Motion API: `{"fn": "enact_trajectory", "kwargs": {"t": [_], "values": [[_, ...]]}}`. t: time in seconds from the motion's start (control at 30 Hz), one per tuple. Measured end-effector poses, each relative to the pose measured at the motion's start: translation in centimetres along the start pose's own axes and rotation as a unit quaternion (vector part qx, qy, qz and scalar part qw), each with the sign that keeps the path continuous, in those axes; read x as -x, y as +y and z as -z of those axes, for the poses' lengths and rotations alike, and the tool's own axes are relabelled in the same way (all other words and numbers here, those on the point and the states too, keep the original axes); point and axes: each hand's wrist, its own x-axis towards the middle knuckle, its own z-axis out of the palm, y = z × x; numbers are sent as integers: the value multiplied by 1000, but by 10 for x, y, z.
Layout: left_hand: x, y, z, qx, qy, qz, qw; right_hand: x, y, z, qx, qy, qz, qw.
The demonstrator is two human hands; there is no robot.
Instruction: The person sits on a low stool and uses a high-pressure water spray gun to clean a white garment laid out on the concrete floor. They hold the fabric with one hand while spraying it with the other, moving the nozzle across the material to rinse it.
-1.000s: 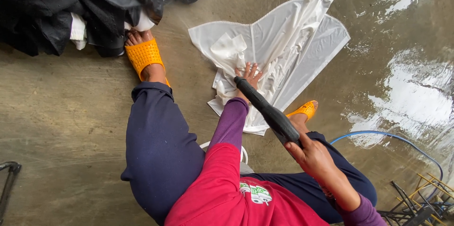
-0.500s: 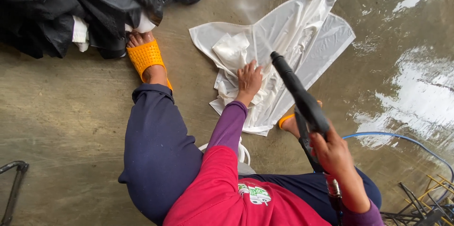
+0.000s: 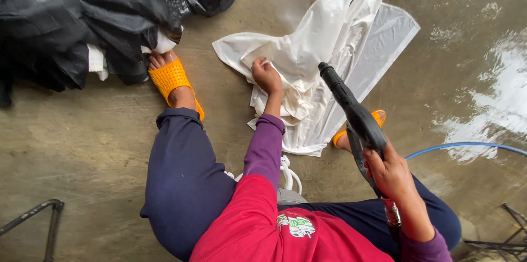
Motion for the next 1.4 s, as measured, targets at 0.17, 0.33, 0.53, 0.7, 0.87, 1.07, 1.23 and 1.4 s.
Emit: {"fn": "enact_trajectory", "kwargs": {"t": [0.17, 0.33, 0.53, 0.7, 0.87, 1.07, 1.23, 1.4], "values": [[-30, 139, 26, 299, -97, 37, 949, -7, 0, 4, 23, 6, 8, 1000], [-87, 159, -6, 381, -159, 65, 908, -2, 1, 11, -8, 25, -14, 1000], [-80, 79, -30, -9, -7, -100, 995, 2, 7, 13, 11, 33, -8, 999], [-26, 52, -26, -384, -332, -205, 837, 10, -11, 9, 28, 13, -21, 999], [-10, 32, -35, -486, -331, -244, 771, 9, -47, 4, 136, -70, -35, 988], [8, 36, -31, -542, -232, -276, 760, -18, -41, 0, 140, -40, 76, 986], [5, 31, -30, -507, -282, -264, 770, -18, -60, 14, 131, 3, 73, 989], [8, 33, -25, -510, -287, -268, 765, -28, -45, 3, 160, -25, 73, 984]]}}
